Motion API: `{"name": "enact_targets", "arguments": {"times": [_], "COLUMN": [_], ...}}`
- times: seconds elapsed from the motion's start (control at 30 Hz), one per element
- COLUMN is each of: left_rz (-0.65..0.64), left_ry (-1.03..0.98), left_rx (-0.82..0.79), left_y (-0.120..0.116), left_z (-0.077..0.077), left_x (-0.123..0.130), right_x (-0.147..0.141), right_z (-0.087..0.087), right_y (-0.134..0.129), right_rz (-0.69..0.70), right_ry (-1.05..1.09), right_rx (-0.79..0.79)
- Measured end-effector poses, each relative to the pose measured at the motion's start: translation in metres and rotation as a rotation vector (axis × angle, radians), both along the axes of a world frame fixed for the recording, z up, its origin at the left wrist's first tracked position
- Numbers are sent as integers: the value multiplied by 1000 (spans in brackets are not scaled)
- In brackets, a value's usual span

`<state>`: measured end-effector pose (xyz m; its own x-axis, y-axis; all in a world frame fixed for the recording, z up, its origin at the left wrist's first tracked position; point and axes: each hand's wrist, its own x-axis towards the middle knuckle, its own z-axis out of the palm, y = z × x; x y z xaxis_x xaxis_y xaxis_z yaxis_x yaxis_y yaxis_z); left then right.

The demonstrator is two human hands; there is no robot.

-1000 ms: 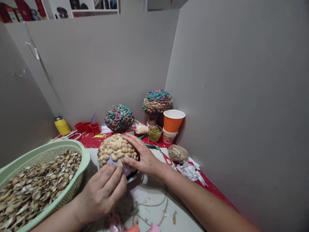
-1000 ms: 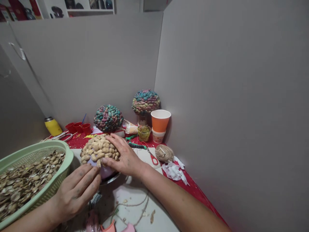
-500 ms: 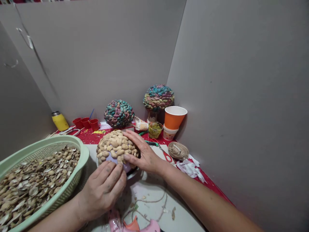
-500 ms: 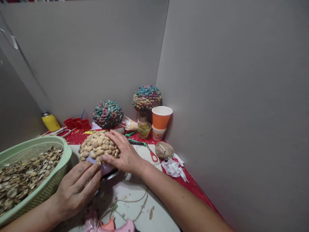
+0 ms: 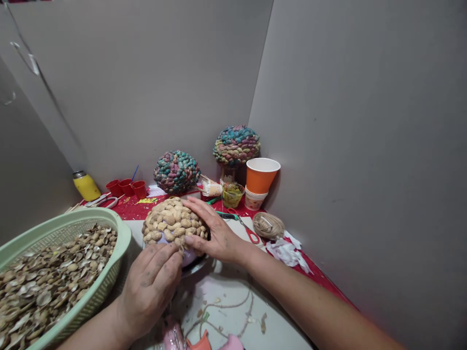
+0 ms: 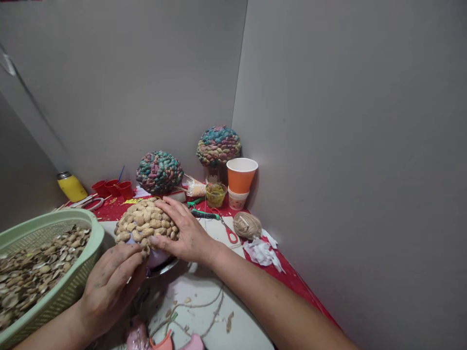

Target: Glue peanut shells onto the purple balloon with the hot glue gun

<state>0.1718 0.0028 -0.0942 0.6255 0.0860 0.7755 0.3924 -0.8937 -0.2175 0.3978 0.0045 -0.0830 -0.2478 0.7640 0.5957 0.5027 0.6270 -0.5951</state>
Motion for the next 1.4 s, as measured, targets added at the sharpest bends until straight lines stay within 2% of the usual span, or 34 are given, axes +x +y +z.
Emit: {"name": "enact_targets", "arguments": {"times": [0.3, 0.6, 1.03, 1.27, 1.4], "left_rz": [51, 29, 98, 171, 153], "left_ry": [-22, -37, -44, -32, -16], "left_rx": [0, -117, -82, -86, -102], "left_y": [-2, -3, -2, -7, -7], "left_z": [6, 11, 14, 21, 22], "left_x": [9, 5, 7, 10, 11], "right_x": [0, 1, 1, 1, 1], "right_z": [1, 2, 2, 1, 2], "right_y": [1, 0, 1, 1, 1], "right_rz": [0, 11, 15, 7, 5], "right_ry": [4, 12, 15, 12, 14], "right_rx": [21, 37, 41, 37, 36]}}
